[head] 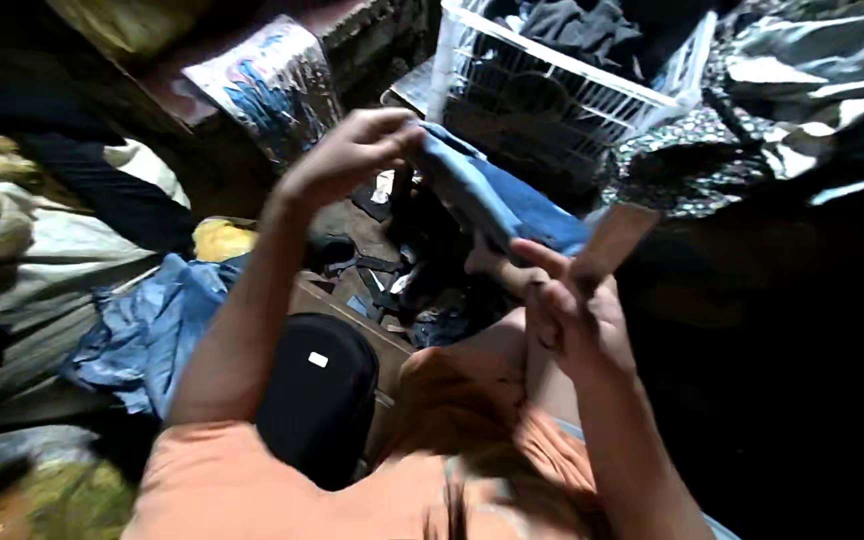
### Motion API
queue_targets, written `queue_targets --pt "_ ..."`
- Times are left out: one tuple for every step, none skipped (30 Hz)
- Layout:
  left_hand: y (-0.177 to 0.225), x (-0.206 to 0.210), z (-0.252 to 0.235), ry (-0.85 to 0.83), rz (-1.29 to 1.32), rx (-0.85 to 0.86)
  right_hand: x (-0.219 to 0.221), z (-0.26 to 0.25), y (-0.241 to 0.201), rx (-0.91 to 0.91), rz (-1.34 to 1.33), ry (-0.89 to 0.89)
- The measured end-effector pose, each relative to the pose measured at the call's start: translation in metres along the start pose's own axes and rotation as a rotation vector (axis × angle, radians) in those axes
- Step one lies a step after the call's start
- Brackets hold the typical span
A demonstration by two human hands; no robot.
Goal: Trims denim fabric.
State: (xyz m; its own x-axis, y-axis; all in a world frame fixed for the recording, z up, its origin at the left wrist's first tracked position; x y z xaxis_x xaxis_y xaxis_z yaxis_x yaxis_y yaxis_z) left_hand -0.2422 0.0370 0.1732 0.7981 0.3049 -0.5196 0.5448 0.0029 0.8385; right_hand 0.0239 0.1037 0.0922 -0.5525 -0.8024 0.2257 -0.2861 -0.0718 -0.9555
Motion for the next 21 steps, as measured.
queue_targets --pt "0.007 -0.034 0.024 0.059 -0.023 -0.017 0.021 -0.014 -0.003 -0.020 0.001 -0.070" --pt "0.010 -0.067 0.054 0.098 -0.054 0.001 0.044 -0.026 -0.004 -0.039 -0.006 -0.140" --pt "0.006 -0.100 0.089 0.127 -0.090 0.041 0.068 -0.035 -0.003 -0.071 -0.001 -0.227" --pt "0.000 -0.127 0.131 0.150 -0.119 0.070 0.092 -0.042 0.000 -0.123 -0.005 -0.326" --pt "-0.004 -0.145 0.180 0.196 -0.158 0.052 0.116 -0.046 0.007 -0.145 -0.007 -0.414" --pt "-0.006 -0.148 0.230 0.295 -0.224 -0.032 0.137 -0.047 0.018 -0.134 0.010 -0.506" --pt "-0.006 -0.138 0.278 0.407 -0.293 -0.179 0.155 -0.045 0.033 -0.084 0.041 -0.608" --pt "-0.010 -0.121 0.322 0.494 -0.365 -0.358 0.169 -0.041 0.049 -0.002 0.092 -0.717" --pt "-0.021 -0.099 0.363 0.514 -0.436 -0.535 0.177 -0.038 0.064 0.101 0.178 -0.833" --pt "-0.038 -0.078 0.402 0.439 -0.494 -0.687 0.179 -0.033 0.079 0.194 0.265 -0.922" --pt "-0.051 -0.053 0.429 0.350 -0.516 -0.830 0.177 -0.027 0.093 0.264 0.319 -0.965" --pt "-0.059 -0.026 0.440 0.304 -0.482 -0.969 0.170 -0.021 0.103 0.313 0.338 -0.971" --pt "-0.068 -0.004 0.446 0.292 -0.418 -1.131 0.159 -0.016 0.108 0.358 0.327 -0.963" --pt "-0.076 0.010 0.447 0.359 -0.385 -1.208 0.147 -0.012 0.109 0.404 0.301 -0.946" --pt "-0.083 0.019 0.443 0.488 -0.400 -1.175 0.134 -0.010 0.106 0.446 0.275 -0.930" --pt "-0.089 0.022 0.431 0.633 -0.446 -1.096 0.120 -0.008 0.102 0.484 0.243 -0.910" --pt "-0.097 0.021 0.415 0.760 -0.501 -1.006 0.107 -0.007 0.096 0.502 0.206 -0.875" --pt "-0.108 0.018 0.396 0.849 -0.550 -0.911 0.094 -0.007 0.089 0.495 0.171 -0.824" --pt "-0.121 0.014 0.378 0.886 -0.599 -0.828 0.080 -0.007 0.082 0.470 0.149 -0.754" --pt "-0.135 0.013 0.361 0.861 -0.647 -0.782 0.065 -0.005 0.076 0.434 0.135 -0.675" --pt "-0.150 0.016 0.348 0.780 -0.697 -0.779 0.047 -0.002 0.072 0.401 0.112 -0.595"
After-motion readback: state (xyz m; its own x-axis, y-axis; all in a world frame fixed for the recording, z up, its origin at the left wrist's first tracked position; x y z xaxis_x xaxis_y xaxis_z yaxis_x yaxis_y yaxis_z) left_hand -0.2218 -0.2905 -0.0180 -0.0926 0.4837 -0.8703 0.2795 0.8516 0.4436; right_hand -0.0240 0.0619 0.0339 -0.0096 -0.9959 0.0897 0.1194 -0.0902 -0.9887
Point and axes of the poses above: each hand's wrist, its own z-axis away from the middle knuckle, its own x-axis out of the palm, y = z × x, the point moved 2 cm from there along -z, towards the middle knuckle
